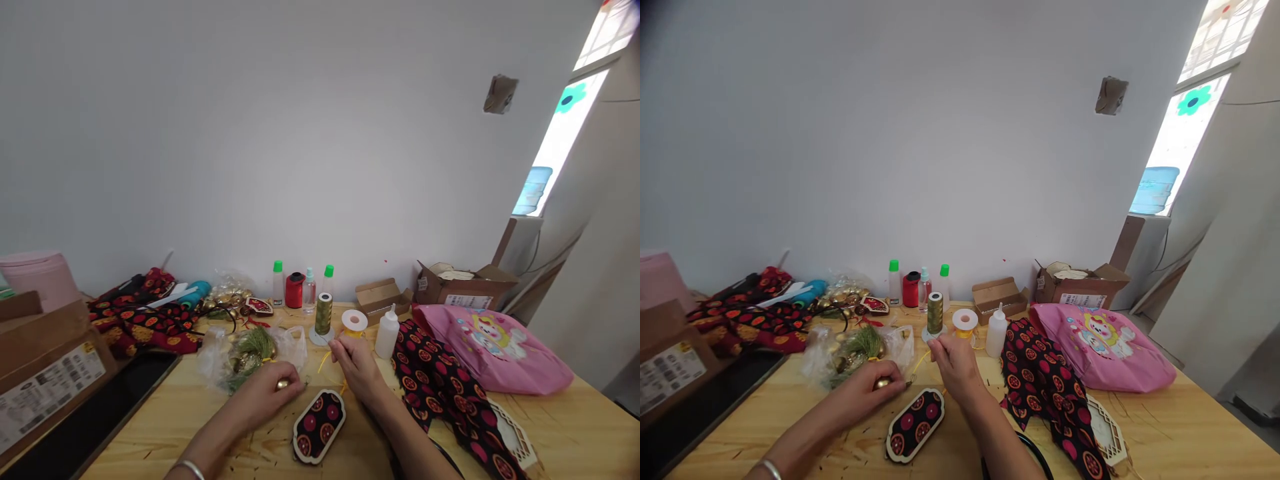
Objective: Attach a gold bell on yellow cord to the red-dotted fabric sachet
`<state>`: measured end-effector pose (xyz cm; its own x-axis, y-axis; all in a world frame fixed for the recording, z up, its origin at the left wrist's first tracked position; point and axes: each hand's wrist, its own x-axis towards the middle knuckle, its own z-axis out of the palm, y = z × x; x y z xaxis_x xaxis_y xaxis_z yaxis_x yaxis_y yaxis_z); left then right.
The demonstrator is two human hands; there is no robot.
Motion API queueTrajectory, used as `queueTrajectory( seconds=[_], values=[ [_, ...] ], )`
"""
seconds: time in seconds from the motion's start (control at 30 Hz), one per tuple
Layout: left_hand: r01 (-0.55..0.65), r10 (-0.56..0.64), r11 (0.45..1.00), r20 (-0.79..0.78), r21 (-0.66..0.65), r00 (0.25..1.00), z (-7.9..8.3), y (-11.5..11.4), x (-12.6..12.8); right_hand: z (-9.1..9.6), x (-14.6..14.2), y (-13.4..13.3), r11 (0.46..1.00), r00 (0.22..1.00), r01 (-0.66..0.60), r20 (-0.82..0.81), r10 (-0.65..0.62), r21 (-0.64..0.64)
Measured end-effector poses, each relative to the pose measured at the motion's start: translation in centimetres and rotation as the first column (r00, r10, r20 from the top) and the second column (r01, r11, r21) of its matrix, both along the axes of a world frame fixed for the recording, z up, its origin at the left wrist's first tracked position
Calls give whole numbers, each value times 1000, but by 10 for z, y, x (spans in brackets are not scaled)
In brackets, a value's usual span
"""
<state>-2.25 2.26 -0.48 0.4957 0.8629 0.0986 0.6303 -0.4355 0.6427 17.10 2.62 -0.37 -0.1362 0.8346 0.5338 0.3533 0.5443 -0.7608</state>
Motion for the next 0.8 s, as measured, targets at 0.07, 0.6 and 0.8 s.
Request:
queueTrajectory(
  seconds=[0.07, 0.6, 0.8],
  values=[
    [31, -29, 999, -87, 27, 996, 1, -2, -4, 0, 0, -1, 1000, 999, -20, 38, 19, 9],
    [83, -69, 987, -107, 141, 992, -5, -42, -16, 1, -1, -2, 998, 963, 0, 271, -17, 65],
    [-29, 97, 942, -188, 333, 977, -17, -54, 3, 1, -2, -3, 996, 951, 4, 307, -30, 84]
  ],
)
